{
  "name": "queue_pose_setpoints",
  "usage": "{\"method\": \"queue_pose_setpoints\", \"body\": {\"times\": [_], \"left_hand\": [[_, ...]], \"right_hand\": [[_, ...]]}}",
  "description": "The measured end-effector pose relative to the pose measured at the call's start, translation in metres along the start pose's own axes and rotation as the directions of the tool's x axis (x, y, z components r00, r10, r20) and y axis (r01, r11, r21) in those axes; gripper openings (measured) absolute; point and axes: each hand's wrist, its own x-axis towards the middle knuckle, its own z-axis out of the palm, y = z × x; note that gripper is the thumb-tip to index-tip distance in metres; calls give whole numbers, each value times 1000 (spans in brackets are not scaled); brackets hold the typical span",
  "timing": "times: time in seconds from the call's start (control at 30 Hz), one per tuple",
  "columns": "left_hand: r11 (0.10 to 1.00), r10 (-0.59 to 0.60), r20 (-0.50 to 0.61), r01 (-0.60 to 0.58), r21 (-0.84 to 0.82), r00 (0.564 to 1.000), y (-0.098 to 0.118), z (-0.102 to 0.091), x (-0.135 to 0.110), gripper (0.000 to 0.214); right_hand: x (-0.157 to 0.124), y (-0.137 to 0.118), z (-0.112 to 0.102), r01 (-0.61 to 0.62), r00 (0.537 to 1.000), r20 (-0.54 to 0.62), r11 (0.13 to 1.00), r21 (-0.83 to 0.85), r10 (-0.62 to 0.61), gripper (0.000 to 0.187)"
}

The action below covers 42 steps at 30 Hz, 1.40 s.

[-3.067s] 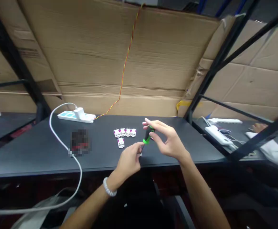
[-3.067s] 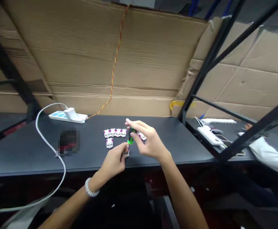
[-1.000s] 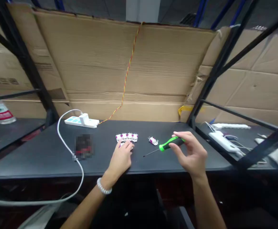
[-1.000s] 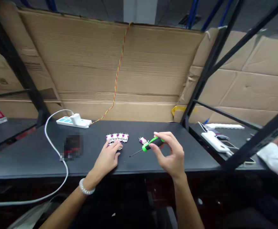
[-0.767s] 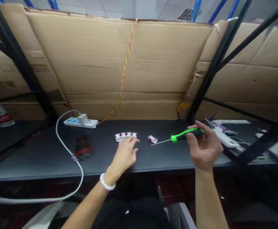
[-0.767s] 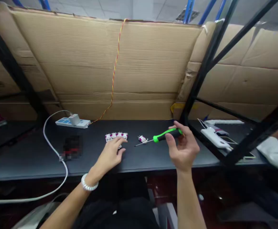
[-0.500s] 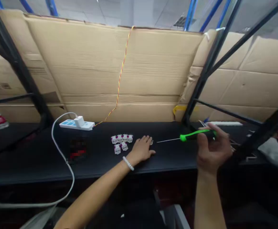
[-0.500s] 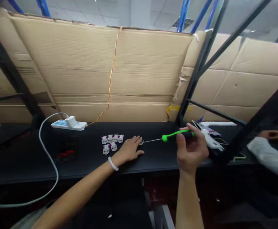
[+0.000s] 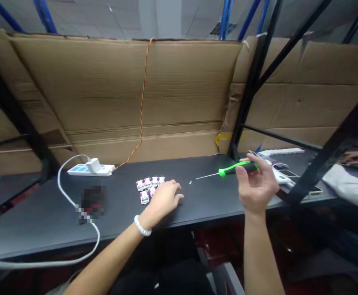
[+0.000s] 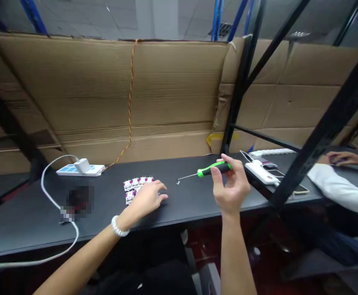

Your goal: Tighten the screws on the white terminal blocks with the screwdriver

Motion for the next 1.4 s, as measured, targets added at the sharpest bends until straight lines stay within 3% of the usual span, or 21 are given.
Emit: {"method": "queue_pose_setpoints", "body": {"times": [0.2,0.33,0.57,1.03,1.27,1.4], "left_hand": [[995,-92,95,94,-22,991,13,25,77,25],[994,-99,131,105,-40,986,10,41,95,26],[994,-74,139,84,-72,988,0,45,93,28],[992,2,195,24,-128,981,-21,20,49,40],[994,-29,184,47,-95,982,-18,17,51,16],[997,-30,201,44,-66,979,-15,21,51,18]], "right_hand": [[1,1,-7,-8,1000,-14,1000,-24,7,33],[2,5,-9,-9,1000,-21,999,-42,8,35],[1,6,-8,3,999,33,999,-47,-2,33],[-3,1,-3,-2,982,189,998,-64,14,30],[-4,-1,-3,19,976,216,997,-76,-2,30],[-4,-2,-3,27,976,217,997,-69,-12,30]]}}
